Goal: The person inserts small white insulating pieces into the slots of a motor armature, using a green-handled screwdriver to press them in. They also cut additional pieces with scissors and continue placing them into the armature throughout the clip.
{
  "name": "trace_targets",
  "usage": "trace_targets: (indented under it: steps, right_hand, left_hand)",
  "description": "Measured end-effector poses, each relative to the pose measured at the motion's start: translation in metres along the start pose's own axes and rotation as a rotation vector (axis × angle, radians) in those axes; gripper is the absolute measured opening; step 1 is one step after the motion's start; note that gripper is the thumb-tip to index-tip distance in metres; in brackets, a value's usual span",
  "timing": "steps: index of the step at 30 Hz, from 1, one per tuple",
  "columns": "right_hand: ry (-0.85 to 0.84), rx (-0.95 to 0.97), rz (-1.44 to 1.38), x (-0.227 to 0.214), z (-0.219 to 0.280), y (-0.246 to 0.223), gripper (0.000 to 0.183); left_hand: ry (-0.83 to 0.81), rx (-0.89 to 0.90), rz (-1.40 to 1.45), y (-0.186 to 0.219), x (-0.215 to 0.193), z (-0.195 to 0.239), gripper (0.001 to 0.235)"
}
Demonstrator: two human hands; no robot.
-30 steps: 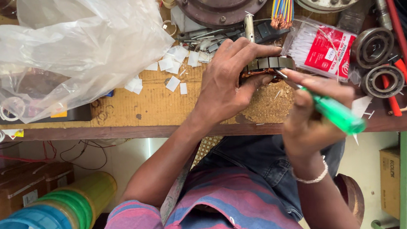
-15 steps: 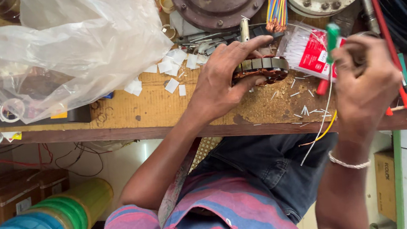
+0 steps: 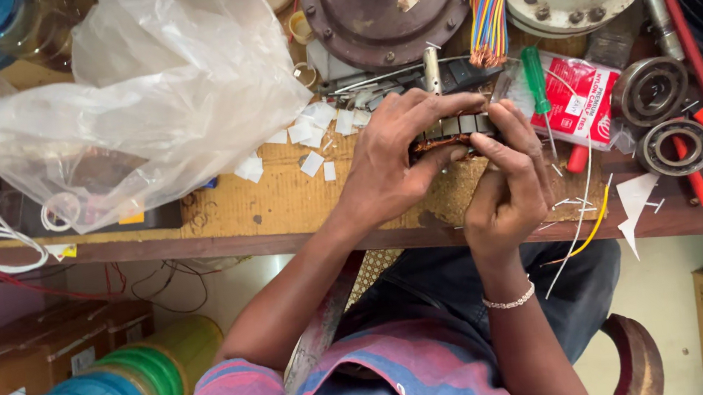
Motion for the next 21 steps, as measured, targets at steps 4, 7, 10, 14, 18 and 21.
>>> trace_targets:
  steps: [4,7,10,14,18,21]
  right_hand:
    - [0.046,0.111,-0.250,0.011,-0.004,0.018,0.027]
    - [0.045,0.128,-0.306,0.015,-0.007,0.025,0.026]
    - [0.021,0.138,-0.321,0.015,-0.008,0.026,0.025]
    - [0.051,0.069,-0.240,0.020,-0.010,0.022,0.022]
    - [0.029,0.032,-0.219,0.025,-0.013,0.013,0.020]
    - [-0.020,-0.012,-0.183,0.024,-0.024,-0.002,0.018]
  left_hand:
    - [0.001,0.010,-0.028,-0.001,0.003,-0.001,0.051]
    - [0.006,0.023,-0.006,0.000,0.001,0.000,0.047]
    - [-0.006,-0.006,0.002,0.001,0.000,-0.001,0.044]
    - [-0.003,-0.047,0.026,-0.004,-0.001,-0.001,0.043]
    - [0.040,-0.056,0.034,-0.013,-0.001,0.004,0.042]
    - [0.025,0.007,0.033,-0.009,-0.006,0.001,0.046]
Point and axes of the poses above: each hand's wrist, its own z-axis away from the middle knuckle, its own x-axis out of the palm, y = z × x, the point moved 7 cm from there along -z, towards the middle knuckle, and after that the axes turned 5 degrees about z, right-handed, at the moved point
